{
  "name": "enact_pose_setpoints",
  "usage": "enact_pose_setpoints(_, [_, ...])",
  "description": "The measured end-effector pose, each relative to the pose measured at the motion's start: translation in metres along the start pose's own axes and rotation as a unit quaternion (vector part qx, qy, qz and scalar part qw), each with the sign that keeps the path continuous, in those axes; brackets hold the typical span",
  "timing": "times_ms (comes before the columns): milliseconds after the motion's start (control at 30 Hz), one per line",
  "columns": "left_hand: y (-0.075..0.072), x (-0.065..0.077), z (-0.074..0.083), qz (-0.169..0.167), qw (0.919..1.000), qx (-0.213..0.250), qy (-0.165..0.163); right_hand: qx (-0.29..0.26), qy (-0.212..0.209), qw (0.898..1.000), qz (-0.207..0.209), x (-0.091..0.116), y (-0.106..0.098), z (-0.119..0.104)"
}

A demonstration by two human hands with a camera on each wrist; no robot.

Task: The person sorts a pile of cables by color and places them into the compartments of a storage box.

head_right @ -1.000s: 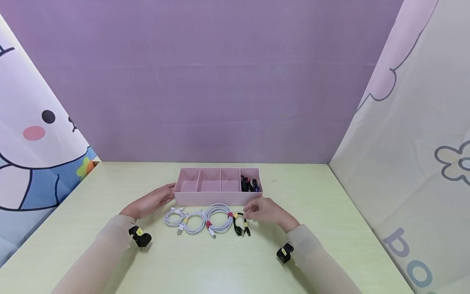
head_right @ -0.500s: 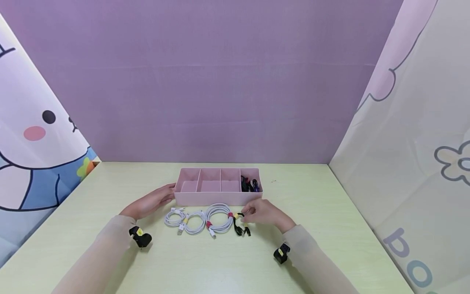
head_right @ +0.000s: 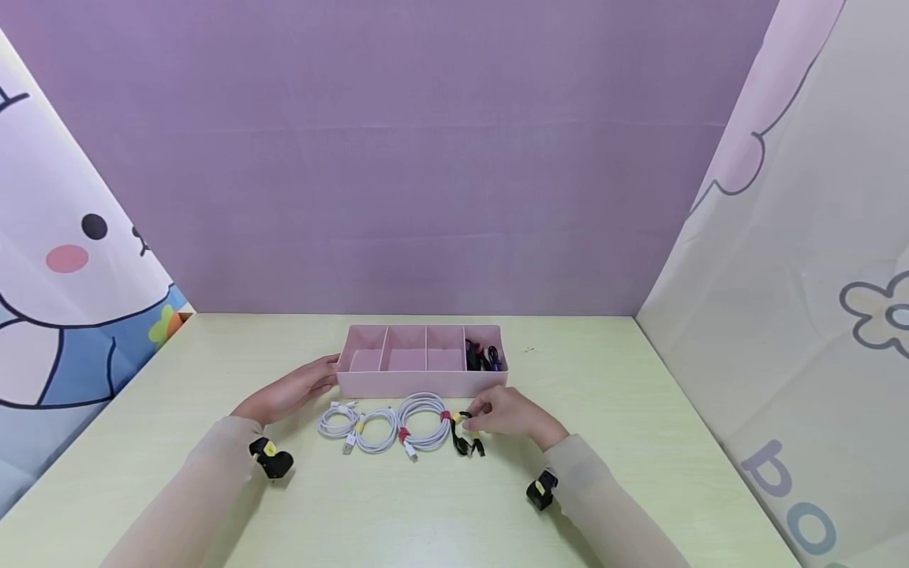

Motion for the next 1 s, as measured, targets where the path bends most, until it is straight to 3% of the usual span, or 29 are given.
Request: enact_pose_setpoints(1000, [-0.0005, -0.0011, -0.0011, -0.002, 1.0000, 0.003, 0.007, -0.017, -0.002, 1.000, -0.005, 0.0028, -0.0015, 0.0003])
Point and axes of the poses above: each hand's wrist, its own x-axis away from the middle knuckle, its own y-axis out of the palm, z = x × y, the point moved 1 cm from there along -x, towards the middle knuckle, and after that the axes turned 11 degrees about -x, right-handed, at the moved point
